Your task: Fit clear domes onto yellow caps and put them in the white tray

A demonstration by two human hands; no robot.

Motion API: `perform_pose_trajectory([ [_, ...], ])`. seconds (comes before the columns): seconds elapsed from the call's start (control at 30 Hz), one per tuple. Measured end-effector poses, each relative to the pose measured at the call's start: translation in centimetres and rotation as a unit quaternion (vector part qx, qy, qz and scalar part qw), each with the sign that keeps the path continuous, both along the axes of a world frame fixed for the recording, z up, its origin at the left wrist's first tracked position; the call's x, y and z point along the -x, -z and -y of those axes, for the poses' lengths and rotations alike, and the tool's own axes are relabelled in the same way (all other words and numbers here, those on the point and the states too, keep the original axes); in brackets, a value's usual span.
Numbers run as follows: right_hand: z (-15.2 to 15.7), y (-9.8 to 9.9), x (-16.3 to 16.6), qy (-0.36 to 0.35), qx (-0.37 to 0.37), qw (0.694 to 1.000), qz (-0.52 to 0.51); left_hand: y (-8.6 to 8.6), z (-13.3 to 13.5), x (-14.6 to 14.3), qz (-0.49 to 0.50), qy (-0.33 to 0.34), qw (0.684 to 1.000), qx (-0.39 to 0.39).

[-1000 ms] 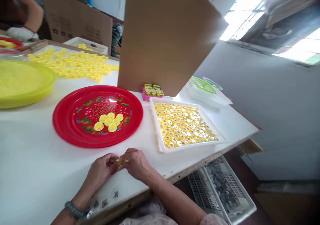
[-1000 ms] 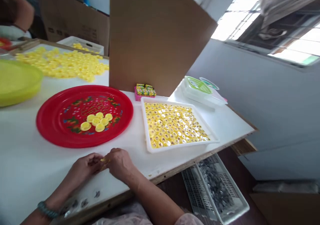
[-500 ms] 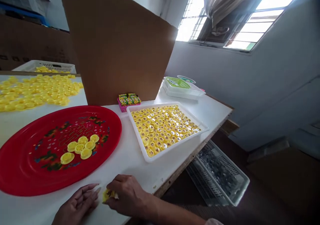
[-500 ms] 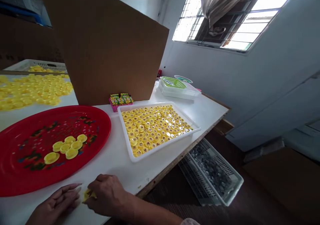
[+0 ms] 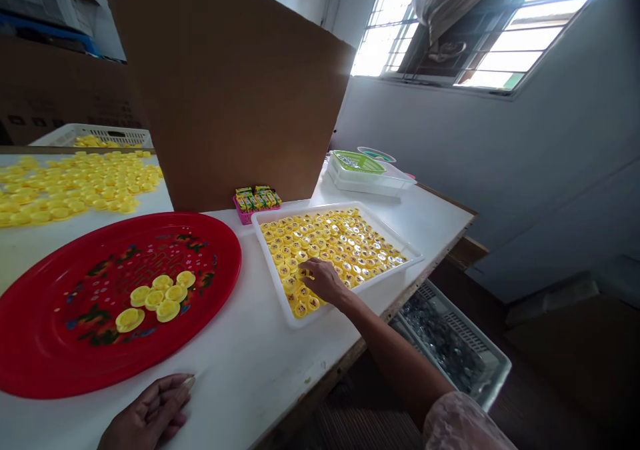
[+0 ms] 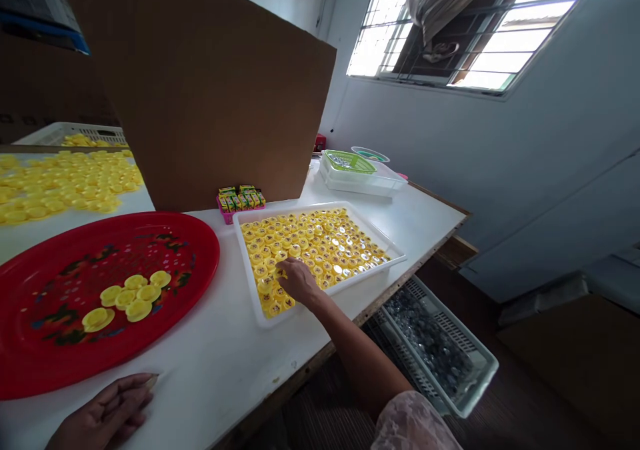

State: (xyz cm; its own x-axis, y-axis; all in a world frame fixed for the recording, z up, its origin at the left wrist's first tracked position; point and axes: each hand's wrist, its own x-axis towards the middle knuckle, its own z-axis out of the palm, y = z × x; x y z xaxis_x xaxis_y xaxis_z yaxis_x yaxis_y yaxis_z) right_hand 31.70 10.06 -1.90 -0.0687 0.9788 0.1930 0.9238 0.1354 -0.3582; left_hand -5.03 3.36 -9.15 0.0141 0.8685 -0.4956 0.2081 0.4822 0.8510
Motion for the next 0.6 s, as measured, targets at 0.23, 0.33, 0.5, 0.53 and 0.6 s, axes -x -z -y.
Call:
perform_pose_trajectory([
  [0.23, -0.8, 1.2, 0.6, -0.016, 0.015, 1.000, 0.003, 0.2, -0.5, 0.5, 0.024, 0.014, 0.999, 0.031],
  [0.33, -0.7, 1.4, 0.6, -0.005, 0.017, 1.000, 0.004, 0.1, -0.5, 0.5, 0.025, 0.017, 0.999, 0.031],
  [0.5, -0.1, 1.5, 0.7, 0.000, 0.026, 1.000, 0.006, -0.1, -0.4, 0.4, 0.034, 0.027, 0.999, 0.030],
  [0.53, 0.1, 1.3, 0.8, 0.000, 0.026, 1.000, 0.007, -0.1, -0.3, 0.4, 0.032, 0.024, 0.999, 0.028],
  [0.6, 0.7, 0.9, 1.0, -0.001, 0.020, 1.000, 0.008, -0.2, -0.2, 0.2, 0.026, 0.012, 0.999, 0.016],
])
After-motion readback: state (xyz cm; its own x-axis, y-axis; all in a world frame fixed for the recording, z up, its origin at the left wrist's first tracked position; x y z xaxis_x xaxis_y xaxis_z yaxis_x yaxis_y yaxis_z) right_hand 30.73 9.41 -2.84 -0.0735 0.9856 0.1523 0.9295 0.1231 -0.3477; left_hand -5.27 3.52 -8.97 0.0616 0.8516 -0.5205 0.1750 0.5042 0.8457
